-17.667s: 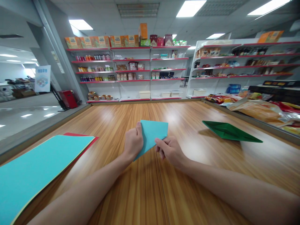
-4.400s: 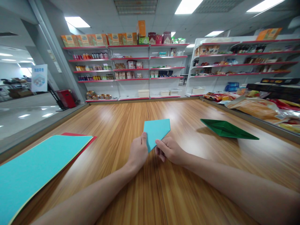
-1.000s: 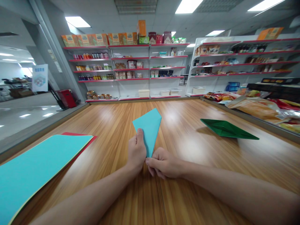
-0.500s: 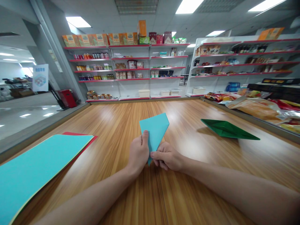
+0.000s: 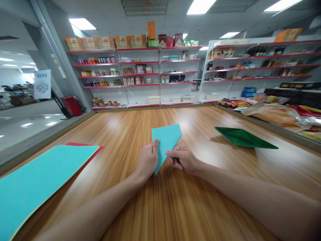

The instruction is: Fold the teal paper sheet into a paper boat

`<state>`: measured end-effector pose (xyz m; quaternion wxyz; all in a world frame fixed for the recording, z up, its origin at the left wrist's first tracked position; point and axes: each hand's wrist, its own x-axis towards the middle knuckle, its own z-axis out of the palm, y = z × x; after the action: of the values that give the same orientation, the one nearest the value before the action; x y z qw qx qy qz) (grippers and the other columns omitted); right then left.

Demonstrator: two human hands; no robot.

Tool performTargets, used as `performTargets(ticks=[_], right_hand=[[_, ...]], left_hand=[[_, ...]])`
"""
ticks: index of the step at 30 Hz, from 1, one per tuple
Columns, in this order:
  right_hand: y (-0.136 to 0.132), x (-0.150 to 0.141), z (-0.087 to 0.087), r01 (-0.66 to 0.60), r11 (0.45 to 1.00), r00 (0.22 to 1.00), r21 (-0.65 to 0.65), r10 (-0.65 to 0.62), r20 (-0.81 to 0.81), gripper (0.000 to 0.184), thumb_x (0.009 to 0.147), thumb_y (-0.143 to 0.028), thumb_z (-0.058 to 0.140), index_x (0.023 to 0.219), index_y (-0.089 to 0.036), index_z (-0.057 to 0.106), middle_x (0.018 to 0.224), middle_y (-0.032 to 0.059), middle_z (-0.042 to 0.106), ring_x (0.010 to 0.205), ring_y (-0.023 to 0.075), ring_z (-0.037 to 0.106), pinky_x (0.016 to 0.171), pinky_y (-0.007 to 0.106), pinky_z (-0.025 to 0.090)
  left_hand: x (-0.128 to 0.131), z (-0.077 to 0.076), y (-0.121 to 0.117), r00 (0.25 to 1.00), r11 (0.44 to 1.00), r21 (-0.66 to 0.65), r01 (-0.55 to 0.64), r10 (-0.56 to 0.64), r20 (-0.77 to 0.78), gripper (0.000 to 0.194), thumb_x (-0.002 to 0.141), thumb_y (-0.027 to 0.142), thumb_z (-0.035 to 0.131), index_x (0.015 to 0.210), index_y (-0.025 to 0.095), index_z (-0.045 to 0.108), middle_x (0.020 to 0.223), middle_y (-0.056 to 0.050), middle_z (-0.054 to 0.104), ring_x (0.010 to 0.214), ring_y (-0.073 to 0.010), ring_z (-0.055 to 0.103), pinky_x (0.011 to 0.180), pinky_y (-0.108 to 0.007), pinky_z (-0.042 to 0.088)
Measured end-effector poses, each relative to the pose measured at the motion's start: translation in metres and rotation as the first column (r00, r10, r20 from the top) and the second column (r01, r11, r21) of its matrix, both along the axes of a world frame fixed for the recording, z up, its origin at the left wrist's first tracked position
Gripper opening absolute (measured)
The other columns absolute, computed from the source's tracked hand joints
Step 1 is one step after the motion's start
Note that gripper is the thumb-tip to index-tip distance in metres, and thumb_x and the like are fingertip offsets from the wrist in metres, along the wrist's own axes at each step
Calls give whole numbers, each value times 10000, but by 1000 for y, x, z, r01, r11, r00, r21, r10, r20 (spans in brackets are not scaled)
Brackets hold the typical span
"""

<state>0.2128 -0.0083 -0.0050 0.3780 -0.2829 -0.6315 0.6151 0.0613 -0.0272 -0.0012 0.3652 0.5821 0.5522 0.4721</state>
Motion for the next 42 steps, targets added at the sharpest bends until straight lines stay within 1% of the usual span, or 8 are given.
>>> performTargets(ticks=[5,9,17,21,28,34,39,42], right_hand=[[-8,-9,-1,-1,1000,1000,5,1,17,391,743,-410,575,461,-145,527,276,-35,409,235,60,300,310,207,142],[-10,-11,1,38,999,999,5,-38,-18,365,712,-393,602,454,-148,522,308,-39,425,247,58,324,313,205,159],[17,8,1,193,981,976,-15,-193,-102,341,731,-357,600,467,-163,505,275,-67,349,248,57,257,307,204,156],[25,13,1,206,979,972,9,-204,-114,337,742,-350,593,477,-160,511,287,-66,354,254,56,269,311,203,161],[24,13,0,261,958,965,119,-258,-39,362,742,-346,611,449,-157,513,282,-47,396,246,67,314,305,213,175],[13,6,2,210,964,976,166,-216,19,511,791,-503,503,419,-154,502,330,-17,410,287,76,350,321,218,204],[11,0,3,349,918,937,189,-345,-53,564,812,-594,460,414,-202,384,337,-43,331,299,65,284,321,226,194],[15,1,1,412,890,911,194,-406,-72,569,812,-590,484,408,-202,385,338,-38,348,293,64,292,313,228,193]], left_hand=[[7,-2,-3,999,997,-76,-26,29,43,541,917,571,241,576,197,433,394,15,443,240,-136,417,249,-217,270],[6,8,-2,998,998,-18,-63,63,20,510,894,573,352,561,197,442,380,31,414,242,-115,373,272,-208,221],[-3,8,2,991,991,30,-130,129,22,479,892,508,418,518,210,427,364,18,402,299,-122,369,352,-241,165],[-3,4,5,991,991,10,-132,132,27,476,899,507,409,524,213,409,353,25,400,272,-116,358,336,-233,162],[-1,-3,1,992,994,-44,-98,101,71,454,902,523,386,586,199,418,378,46,411,224,-117,403,247,-191,198],[0,-3,0,976,997,-75,20,-3,219,414,863,562,426,663,199,430,427,73,401,254,-112,418,222,-187,296],[1,-5,1,950,997,-67,50,-27,310,429,826,591,481,669,195,436,450,66,419,289,-118,454,220,-184,313],[1,-4,-1,932,995,-74,66,-35,361,443,801,612,506,674,193,442,445,56,439,295,-127,458,230,-197,317]])
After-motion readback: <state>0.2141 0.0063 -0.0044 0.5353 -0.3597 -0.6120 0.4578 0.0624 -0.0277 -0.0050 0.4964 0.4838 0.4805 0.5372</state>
